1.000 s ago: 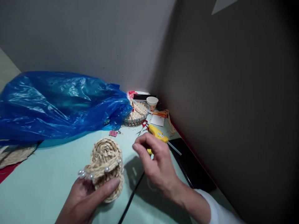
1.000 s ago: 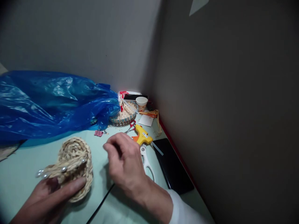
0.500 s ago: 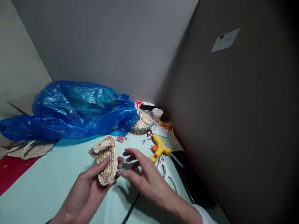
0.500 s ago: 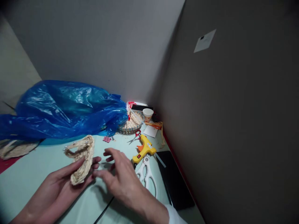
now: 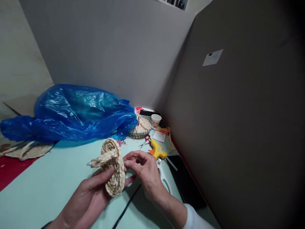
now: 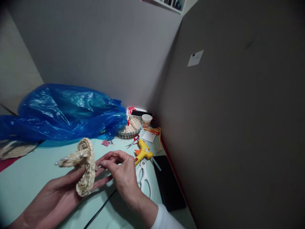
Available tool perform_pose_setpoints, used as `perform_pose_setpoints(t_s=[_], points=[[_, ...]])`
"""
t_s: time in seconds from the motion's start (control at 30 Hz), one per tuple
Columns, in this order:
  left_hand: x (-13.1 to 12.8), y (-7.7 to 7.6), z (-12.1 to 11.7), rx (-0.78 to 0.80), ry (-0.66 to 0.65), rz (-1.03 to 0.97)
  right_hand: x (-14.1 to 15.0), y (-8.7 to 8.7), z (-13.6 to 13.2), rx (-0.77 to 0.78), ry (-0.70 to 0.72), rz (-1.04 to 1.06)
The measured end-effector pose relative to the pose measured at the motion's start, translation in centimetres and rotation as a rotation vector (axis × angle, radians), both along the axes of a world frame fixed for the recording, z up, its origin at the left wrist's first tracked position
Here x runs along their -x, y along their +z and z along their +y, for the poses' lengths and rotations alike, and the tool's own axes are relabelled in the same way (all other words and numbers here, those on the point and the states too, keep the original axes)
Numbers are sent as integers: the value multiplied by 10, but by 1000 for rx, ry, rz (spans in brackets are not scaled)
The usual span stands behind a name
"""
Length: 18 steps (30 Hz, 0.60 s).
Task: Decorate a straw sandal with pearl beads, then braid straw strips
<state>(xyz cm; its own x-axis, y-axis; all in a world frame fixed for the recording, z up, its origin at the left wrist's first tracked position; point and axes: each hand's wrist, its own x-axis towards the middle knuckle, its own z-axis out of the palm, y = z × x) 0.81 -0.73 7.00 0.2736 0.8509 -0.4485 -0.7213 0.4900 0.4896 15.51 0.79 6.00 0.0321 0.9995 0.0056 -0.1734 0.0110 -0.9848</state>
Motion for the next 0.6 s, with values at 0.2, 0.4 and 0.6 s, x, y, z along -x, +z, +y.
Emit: perform_pose_setpoints(t_s=[0.2, 0.4, 0.6], points=[[6, -1, 2, -97, -12, -66, 6, -2, -1, -42, -24, -64], [22, 6, 6, -180, -27, -163, 13, 9, 0, -543, -86, -537], [32, 25, -3, -254, -7, -55, 36, 16, 7, -511, -55, -337]])
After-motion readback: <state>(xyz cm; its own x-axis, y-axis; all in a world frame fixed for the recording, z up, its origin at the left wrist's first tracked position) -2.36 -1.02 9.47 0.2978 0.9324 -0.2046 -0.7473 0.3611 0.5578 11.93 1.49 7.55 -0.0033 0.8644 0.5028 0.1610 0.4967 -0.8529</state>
